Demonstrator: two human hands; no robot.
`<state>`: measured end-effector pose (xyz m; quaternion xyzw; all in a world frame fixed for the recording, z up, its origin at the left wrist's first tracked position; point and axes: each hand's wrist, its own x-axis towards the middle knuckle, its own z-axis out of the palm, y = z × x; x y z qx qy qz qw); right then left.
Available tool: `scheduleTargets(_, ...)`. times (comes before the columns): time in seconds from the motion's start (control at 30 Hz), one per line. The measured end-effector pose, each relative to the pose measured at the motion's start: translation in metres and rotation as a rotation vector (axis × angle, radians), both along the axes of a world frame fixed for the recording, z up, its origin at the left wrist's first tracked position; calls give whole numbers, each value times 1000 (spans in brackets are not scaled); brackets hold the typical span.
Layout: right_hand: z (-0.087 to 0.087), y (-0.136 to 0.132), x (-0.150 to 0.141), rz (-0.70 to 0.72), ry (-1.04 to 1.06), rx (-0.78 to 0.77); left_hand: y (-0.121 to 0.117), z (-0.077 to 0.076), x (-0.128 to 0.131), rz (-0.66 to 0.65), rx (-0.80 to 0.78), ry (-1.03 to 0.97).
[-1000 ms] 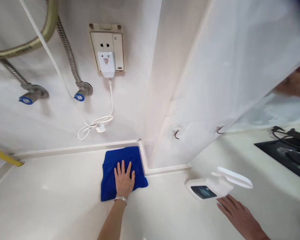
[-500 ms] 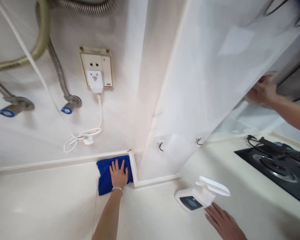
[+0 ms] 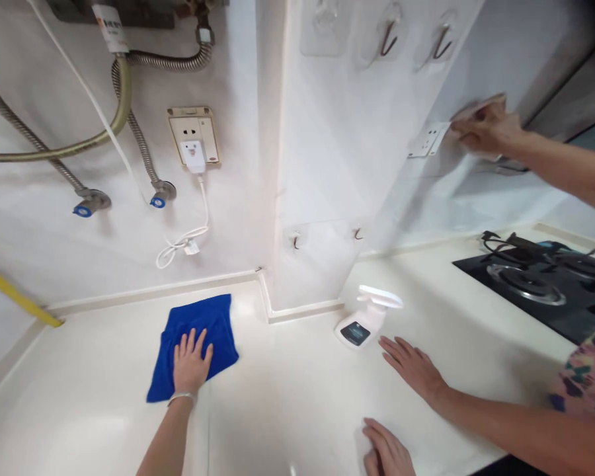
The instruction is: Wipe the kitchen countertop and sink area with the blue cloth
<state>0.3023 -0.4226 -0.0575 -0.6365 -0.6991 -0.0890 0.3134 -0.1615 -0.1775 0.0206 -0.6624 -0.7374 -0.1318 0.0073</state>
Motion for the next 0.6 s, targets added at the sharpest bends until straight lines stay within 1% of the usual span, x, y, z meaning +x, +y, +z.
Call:
scheduleTargets(0.1,5,1,-2,20,3,21,-45,2,-44,152,-63,4)
scheduleTargets(0.2,8,-1,-5,2,40,-11,-98,6,-82,303,-90,-7)
scheduleTargets(0.27,8,-3,-7,-1,48,-36,-134,9,-102,400,-100,-22)
scheduleTargets(0.33,8,-5,-8,4,48,-34,-169,12,-117,495,-100,-39)
scheduleTargets(0.4,9,-6,-8,11,43,-27,-198,14,-125,589,-104,-50)
scheduleTargets(0.47,10,-6,-8,10,38,-32,-222,15,-127,674,-115,-60)
scheduleTargets(0.53,13,-7,-8,1,33,-47,-240,17,-121,729,-121,-69)
scheduleTargets(0.6,16,-8,-8,-7,29,-64,-255,18,-110,761,-112,-73)
